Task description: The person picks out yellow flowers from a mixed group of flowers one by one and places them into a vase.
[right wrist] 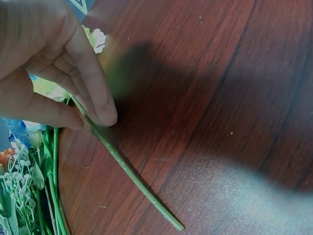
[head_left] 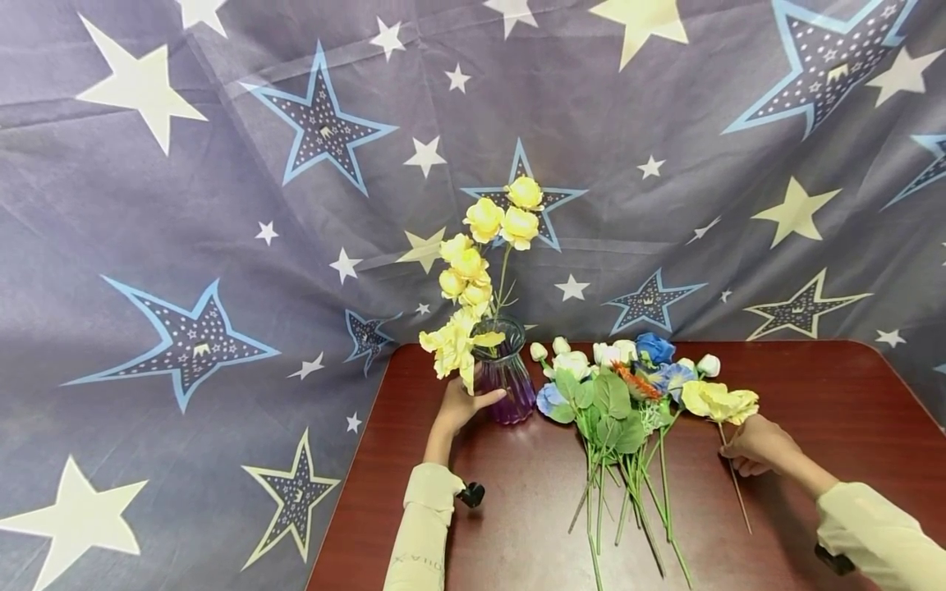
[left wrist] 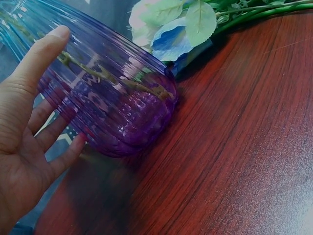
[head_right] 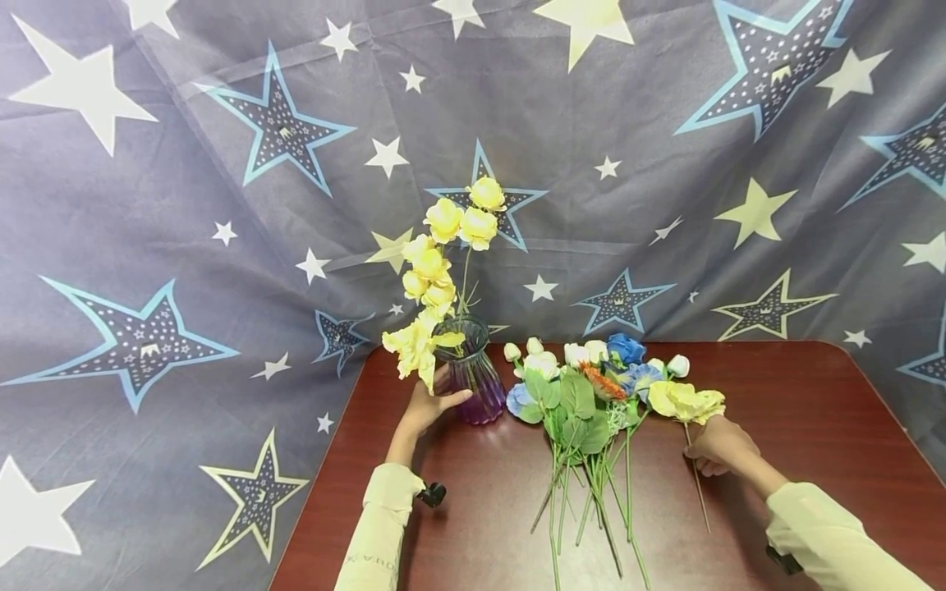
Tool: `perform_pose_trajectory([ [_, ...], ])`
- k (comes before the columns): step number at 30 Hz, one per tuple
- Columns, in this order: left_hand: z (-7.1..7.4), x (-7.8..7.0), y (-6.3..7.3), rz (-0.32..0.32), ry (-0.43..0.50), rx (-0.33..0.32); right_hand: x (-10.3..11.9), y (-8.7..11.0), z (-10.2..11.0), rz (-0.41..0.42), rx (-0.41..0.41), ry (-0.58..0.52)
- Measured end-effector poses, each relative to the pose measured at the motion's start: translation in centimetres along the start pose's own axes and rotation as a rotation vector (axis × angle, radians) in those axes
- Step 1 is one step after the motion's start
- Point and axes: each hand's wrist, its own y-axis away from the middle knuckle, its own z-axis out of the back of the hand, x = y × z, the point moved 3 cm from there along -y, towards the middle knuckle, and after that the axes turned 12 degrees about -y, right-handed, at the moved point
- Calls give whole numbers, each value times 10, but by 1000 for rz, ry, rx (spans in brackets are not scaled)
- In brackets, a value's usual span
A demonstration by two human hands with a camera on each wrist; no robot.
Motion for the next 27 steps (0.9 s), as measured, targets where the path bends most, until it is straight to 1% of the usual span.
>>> perform_pose_trajectory([
  [5, -1, 3, 3, 14, 25, 3, -6, -3, -1, -22, 8, -20],
  [9, -1, 3, 4, 12, 43, -2, -8, -5, -1, -38, 12, -27],
  [14, -1, 2, 3, 0, 38, -10, -7, -6, -2, -44, 9, -38],
  [18, 0, 2, 2, 9, 41, -6, -7, -6, -2, -46, 8, -41],
  [27, -1, 3, 0, 27, 17, -6, -4, -7, -1, -60, 17, -26],
])
